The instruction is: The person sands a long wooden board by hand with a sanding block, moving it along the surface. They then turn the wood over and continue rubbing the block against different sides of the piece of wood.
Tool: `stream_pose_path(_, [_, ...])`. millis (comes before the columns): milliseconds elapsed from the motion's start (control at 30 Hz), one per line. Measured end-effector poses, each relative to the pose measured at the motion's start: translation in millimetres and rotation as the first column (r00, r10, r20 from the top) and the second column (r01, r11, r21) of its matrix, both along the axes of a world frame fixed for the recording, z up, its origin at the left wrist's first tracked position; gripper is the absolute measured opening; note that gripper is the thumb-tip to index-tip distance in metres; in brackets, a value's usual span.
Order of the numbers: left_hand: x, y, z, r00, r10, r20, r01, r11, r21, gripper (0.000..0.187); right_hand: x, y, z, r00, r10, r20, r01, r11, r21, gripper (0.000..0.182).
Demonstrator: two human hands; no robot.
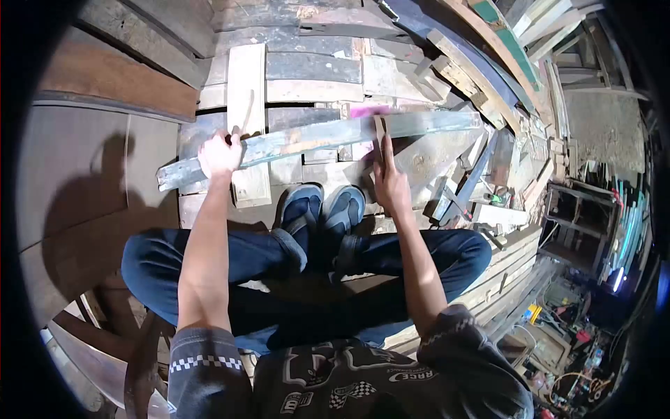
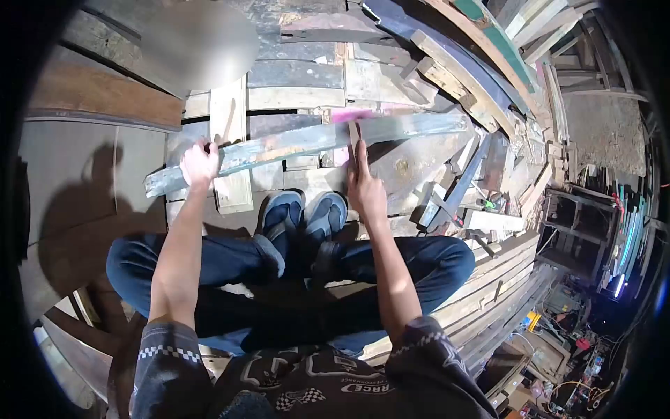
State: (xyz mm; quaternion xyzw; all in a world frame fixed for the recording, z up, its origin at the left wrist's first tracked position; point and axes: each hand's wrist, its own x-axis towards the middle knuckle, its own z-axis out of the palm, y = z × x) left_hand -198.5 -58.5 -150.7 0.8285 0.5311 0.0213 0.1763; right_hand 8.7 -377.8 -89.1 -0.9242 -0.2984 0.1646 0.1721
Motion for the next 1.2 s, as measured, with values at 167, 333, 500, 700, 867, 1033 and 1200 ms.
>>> stream_pose_path(167, [-1.4,-0.5,-1.5,1.0,0.003,0.014,-0.003,1.0,0.003,0.033,29.9,36.5,3.3,0.999,-0.001,0.043,0.002,1.0,-0.024,0.071])
stream_pose_path(333, [2.4,-2.5,10.7,0.999,0.024,-0.032,-0.025,0.999,-0.039,0.033,-0.2,-0.7,3.5,0.999,-0.042,0.025,0.042,0.999,0.027,0.07])
stream_pose_path(500, [1.9,-0.6,4.2,1.0,0.01,-0.011,-0.011,0.999,-0.053,0.04,18.5,18.5,3.2,0.994,-0.043,0.096,0.051,0.996,-0.074,0.071])
stream_pose_path(700, [-1.2,-3.8,-0.5,0.999,0.021,-0.025,-0.022,1.0,-0.021,0.045,23.5,19.2,-11.6,0.994,-0.067,0.088,0.065,0.998,0.024,0.069])
stream_pose_path(867, [1.0,1.9,0.3,0.999,0.02,-0.031,-0.022,0.997,-0.069,0.042,5.0,-9.3,-17.6,0.993,-0.065,0.099,0.061,0.997,0.043,0.071])
stream_pose_path(1033, [-1.0,-3.2,5.1,1.0,0.002,-0.018,-0.002,0.999,-0.042,0.04,69.6,22.6,-24.8,0.969,-0.098,0.225,0.08,0.993,0.087,0.069])
stream_pose_path(1200, [-1.3,-3.3,13.5,0.997,0.048,0.067,-0.045,0.998,-0.05,0.041,-23.6,68.8,17.5,0.987,0.055,0.148,-0.066,0.995,0.069,0.066])
